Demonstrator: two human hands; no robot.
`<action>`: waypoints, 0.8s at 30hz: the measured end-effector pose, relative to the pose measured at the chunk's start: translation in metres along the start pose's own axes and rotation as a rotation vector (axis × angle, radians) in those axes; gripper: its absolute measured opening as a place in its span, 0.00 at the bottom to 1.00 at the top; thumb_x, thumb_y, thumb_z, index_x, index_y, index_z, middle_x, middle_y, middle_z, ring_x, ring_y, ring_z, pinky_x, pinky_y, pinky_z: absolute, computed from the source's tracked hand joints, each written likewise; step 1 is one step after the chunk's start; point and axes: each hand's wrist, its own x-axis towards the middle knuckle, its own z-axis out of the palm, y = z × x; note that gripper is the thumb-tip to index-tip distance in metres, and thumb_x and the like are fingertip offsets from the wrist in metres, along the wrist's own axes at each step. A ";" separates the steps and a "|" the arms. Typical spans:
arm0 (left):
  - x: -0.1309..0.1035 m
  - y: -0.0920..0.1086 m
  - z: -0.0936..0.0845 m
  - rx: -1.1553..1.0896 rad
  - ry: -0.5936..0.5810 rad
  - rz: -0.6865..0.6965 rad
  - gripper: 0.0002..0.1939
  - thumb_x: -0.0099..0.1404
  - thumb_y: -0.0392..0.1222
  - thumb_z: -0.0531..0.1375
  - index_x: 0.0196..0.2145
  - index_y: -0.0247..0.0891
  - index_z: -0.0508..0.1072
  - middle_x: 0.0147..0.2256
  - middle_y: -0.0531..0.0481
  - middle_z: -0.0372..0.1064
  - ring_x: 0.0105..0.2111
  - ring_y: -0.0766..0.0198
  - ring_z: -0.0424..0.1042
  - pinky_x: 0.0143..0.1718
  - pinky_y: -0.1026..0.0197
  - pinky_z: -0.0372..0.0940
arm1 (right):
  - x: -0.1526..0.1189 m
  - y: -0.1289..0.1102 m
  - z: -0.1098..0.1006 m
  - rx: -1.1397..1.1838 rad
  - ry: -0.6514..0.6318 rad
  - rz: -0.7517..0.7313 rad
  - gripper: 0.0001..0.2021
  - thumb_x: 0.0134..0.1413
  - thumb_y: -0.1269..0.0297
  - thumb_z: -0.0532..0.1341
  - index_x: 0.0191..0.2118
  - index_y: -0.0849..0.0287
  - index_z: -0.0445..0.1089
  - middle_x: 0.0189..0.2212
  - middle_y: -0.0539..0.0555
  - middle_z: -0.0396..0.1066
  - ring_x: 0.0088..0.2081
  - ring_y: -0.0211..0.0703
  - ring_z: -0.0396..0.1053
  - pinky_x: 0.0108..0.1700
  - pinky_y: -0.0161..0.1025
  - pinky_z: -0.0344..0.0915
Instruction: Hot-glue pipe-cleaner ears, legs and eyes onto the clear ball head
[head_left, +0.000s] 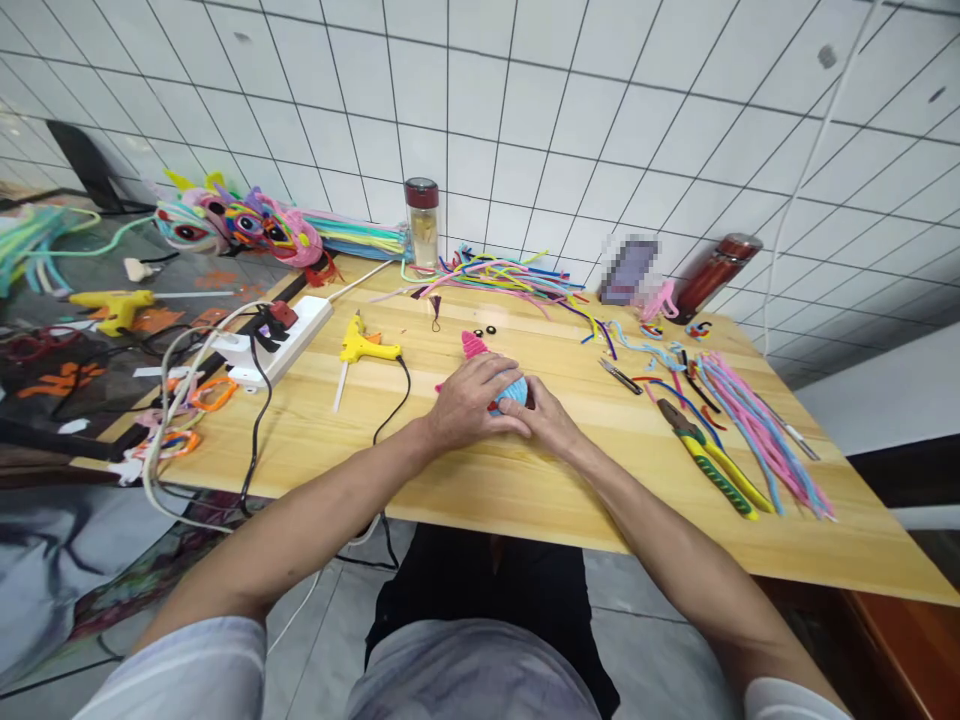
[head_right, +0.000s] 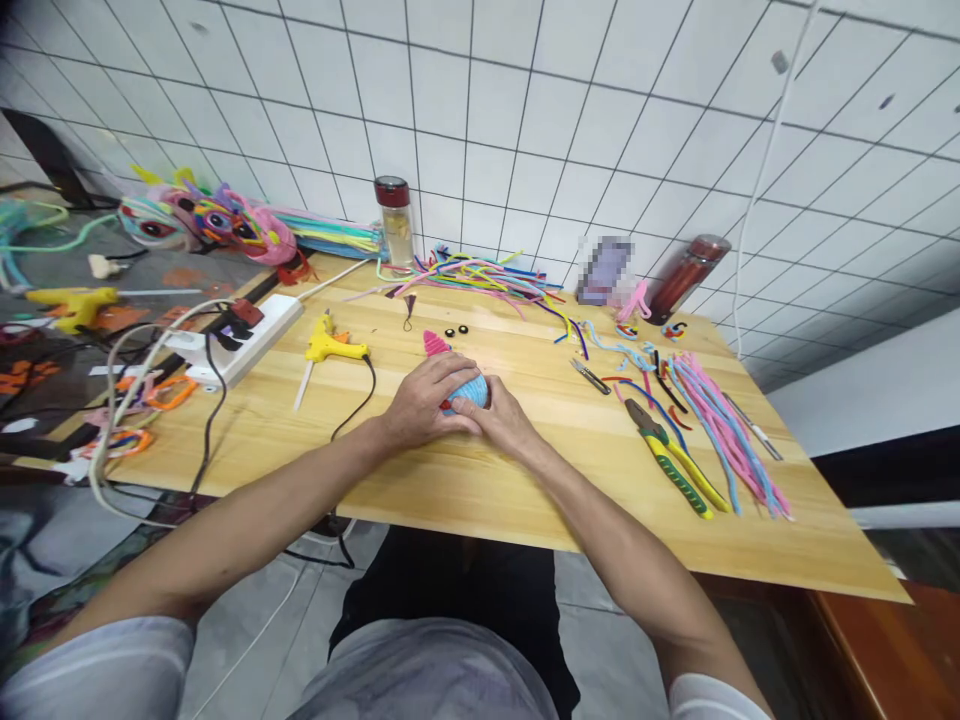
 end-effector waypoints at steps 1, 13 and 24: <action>-0.001 0.001 0.001 0.002 -0.005 -0.017 0.44 0.59 0.75 0.67 0.58 0.35 0.77 0.55 0.31 0.78 0.58 0.43 0.77 0.64 0.37 0.70 | 0.000 0.001 -0.001 -0.010 -0.010 -0.010 0.29 0.50 0.39 0.72 0.48 0.55 0.71 0.40 0.52 0.76 0.41 0.50 0.70 0.46 0.48 0.67; -0.001 -0.003 0.000 -0.019 0.004 -0.154 0.28 0.77 0.63 0.55 0.57 0.36 0.77 0.55 0.35 0.77 0.58 0.49 0.75 0.62 0.42 0.69 | 0.004 0.009 0.003 0.094 -0.015 -0.225 0.32 0.63 0.33 0.62 0.62 0.51 0.74 0.62 0.58 0.75 0.63 0.60 0.69 0.70 0.58 0.59; 0.000 -0.005 0.001 0.021 0.015 -0.039 0.36 0.72 0.68 0.60 0.61 0.33 0.74 0.58 0.31 0.75 0.59 0.45 0.74 0.62 0.40 0.69 | 0.003 0.003 0.000 -0.016 0.000 -0.202 0.29 0.65 0.39 0.60 0.59 0.55 0.75 0.54 0.59 0.79 0.52 0.58 0.74 0.59 0.54 0.67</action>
